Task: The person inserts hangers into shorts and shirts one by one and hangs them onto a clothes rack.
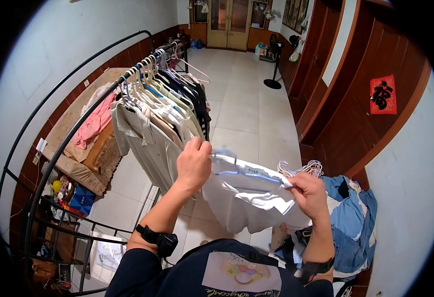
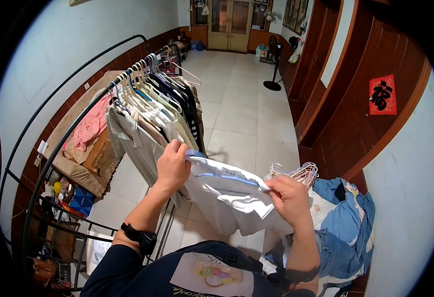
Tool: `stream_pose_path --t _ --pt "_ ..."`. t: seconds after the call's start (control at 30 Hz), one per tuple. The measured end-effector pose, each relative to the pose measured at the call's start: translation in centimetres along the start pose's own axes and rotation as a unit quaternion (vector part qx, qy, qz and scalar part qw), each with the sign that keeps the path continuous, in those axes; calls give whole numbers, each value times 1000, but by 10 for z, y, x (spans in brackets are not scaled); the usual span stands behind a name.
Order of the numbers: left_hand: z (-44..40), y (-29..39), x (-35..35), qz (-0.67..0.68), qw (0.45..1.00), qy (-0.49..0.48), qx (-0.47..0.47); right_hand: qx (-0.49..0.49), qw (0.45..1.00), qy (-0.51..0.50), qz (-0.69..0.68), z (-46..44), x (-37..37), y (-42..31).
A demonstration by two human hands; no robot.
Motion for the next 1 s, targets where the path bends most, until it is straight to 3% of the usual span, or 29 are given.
stream_pose_path --t 0.17,0.23,0.27,0.3,0.37,0.4,0.5,0.57,0.63,0.73,1.0 --pt "9 2 -3 -8 998 -48 -37 25 998 57 -7 -1 -2 0" --pt "12 12 -12 63 992 -110 8 28 996 85 -8 0 -2 2" --pt "13 13 -18 161 973 -163 7 28 996 86 -8 1 -3 3" --pt "12 3 -21 161 974 -162 7 28 995 89 -22 2 -5 6" --pt "6 -26 -30 286 953 -85 52 26 995 91 -38 3 -10 11" --pt "4 -45 -28 211 975 -55 44 33 994 89 -57 5 -14 13" --pt "6 -70 -15 154 984 -16 93 32 992 97 -79 6 -22 18" --pt "12 -77 8 322 936 -133 44 22 992 97 -80 7 -26 23" --pt "19 -78 29 401 898 -176 -45 32 993 93 -64 5 -24 27" --pt "21 -71 33 414 901 -119 -47 54 994 87 -43 2 -21 26" --pt "15 -105 39 443 887 -126 -32 46 989 107 -89 -3 -25 35"
Point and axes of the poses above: each hand's wrist, its own z-axis away from the middle knuckle, its own x-axis out of the palm, y = z × x, the point moved 5 cm from there along -z, towards the middle knuckle, and after that the axes turned 9 degrees about -y, right-handed, at the moved point
